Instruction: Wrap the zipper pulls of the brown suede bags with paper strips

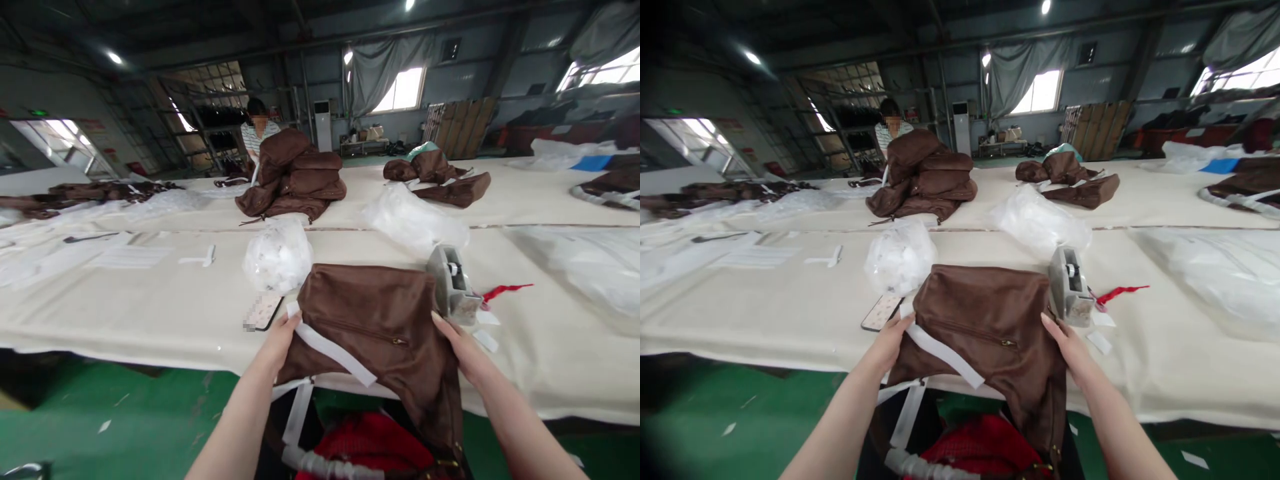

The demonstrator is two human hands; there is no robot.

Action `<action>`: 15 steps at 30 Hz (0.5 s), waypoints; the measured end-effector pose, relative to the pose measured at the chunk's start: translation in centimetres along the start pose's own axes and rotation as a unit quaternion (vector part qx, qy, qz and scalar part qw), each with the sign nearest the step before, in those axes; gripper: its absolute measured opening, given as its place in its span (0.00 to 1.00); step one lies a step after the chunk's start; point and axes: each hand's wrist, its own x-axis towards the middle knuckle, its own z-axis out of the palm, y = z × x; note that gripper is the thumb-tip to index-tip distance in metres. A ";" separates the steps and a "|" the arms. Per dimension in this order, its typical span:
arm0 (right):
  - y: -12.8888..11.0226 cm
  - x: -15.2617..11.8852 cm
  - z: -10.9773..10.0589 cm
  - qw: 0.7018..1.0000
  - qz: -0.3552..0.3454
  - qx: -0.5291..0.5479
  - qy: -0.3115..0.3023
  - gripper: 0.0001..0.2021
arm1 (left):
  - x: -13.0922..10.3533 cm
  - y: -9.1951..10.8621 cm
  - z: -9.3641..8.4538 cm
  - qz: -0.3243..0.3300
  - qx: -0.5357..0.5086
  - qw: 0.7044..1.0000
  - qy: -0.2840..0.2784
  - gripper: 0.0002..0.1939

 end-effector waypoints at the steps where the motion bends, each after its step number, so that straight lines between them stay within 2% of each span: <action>1: -0.4 -0.3 0.3 1.000 0.023 -0.001 -0.012 0.25 | 0.0 0.0 -0.2 -0.019 -0.036 0.999 -0.017 0.16; 3: -1.3 -0.7 1.3 0.998 0.054 -0.014 -0.034 0.31 | -0.3 0.3 -0.4 -0.053 -0.083 0.994 -0.052 0.14; 5: -2.2 -1.0 2.4 0.997 0.051 -0.010 -0.055 0.34 | -0.7 0.8 -0.7 -0.073 -0.100 0.990 -0.075 0.14; 8: -3.4 -1.3 3.3 0.985 0.070 0.075 -0.137 0.30 | -1.4 1.1 -1.8 -0.101 -0.107 0.985 -0.089 0.13; 11: -4.9 -1.7 3.1 0.949 0.125 0.168 -0.235 0.24 | -0.8 0.8 -3.4 -0.140 -0.081 0.981 -0.106 0.12; 13: -6.4 -2.3 2.7 0.934 0.128 0.199 -0.267 0.21 | 0.5 0.6 -4.2 -0.097 0.002 0.994 -0.043 0.13; 15: -8.4 -3.3 2.6 0.930 0.101 0.204 -0.287 0.20 | 2.2 0.7 -4.4 -0.005 0.138 0.990 0.035 0.15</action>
